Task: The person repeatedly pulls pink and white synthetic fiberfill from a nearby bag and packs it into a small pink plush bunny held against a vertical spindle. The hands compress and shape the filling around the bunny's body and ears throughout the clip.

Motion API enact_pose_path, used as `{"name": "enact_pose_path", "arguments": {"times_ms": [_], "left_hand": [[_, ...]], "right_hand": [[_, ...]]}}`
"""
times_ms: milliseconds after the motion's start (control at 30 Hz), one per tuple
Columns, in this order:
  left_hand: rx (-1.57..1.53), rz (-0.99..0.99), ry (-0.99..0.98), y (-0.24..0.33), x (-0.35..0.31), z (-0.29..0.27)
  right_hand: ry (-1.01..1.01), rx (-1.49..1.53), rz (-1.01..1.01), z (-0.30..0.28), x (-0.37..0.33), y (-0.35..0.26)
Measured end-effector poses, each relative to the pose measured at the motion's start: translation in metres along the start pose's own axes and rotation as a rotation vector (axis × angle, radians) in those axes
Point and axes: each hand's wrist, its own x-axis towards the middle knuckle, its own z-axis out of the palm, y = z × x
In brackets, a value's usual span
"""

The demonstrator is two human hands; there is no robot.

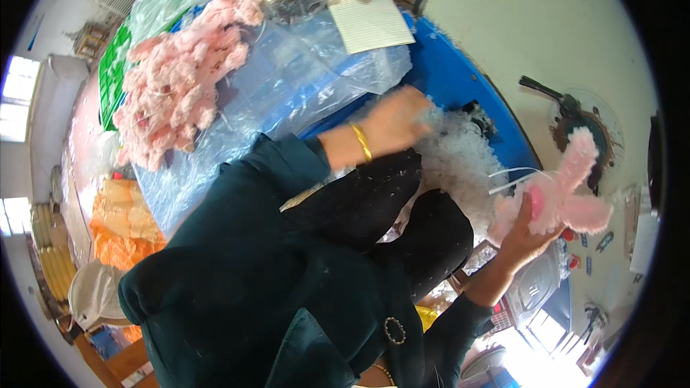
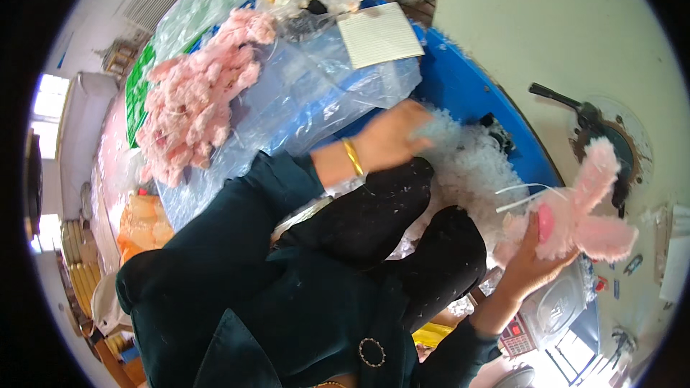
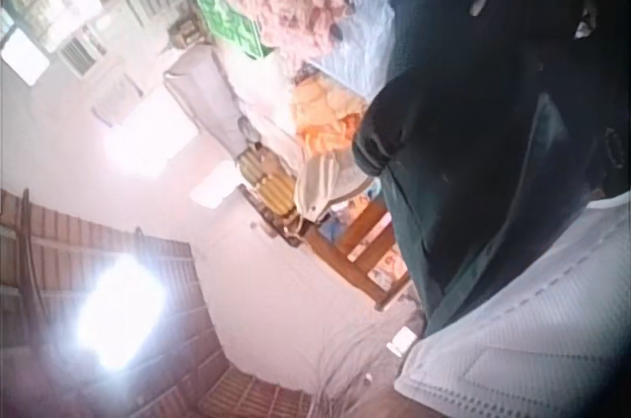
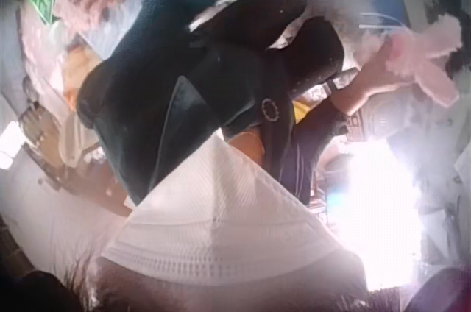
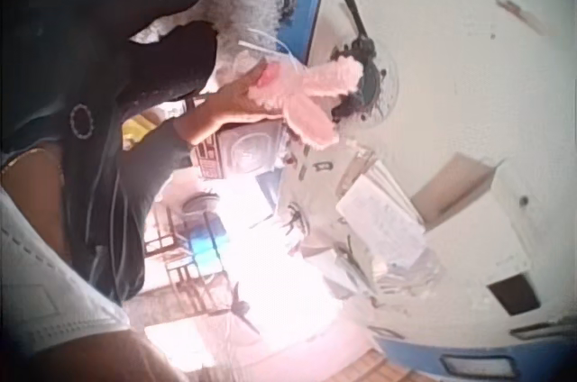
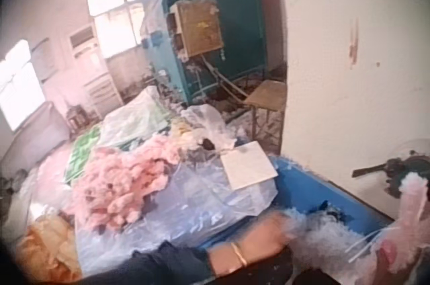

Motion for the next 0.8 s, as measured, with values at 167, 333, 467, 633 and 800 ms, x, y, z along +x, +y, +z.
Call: {"name": "enact_pose_path", "arguments": {"times_ms": [167,333,467,633,800], "left_hand": [[0.652,-0.592,0.234,-0.173,-0.066,-0.117],[1.102,-0.815,-0.034,-0.27,-0.132,-0.203],[1.141,-0.787,-0.049,-0.292,-0.143,-0.204],[0.828,-0.703,0.071,-0.253,-0.117,-0.204],[-0.446,-0.7,0.246,-0.157,-0.065,-0.168]], "right_hand": [[-0.003,-0.189,-0.25,-0.017,-0.028,0.028],[-0.112,-0.034,-0.012,-0.026,-0.035,0.018],[-0.082,-0.075,-0.104,-0.041,-0.06,0.038],[-0.623,-0.373,0.161,-0.136,-0.086,0.079],[-1.495,-0.932,0.602,-0.25,-0.125,0.123]]}}
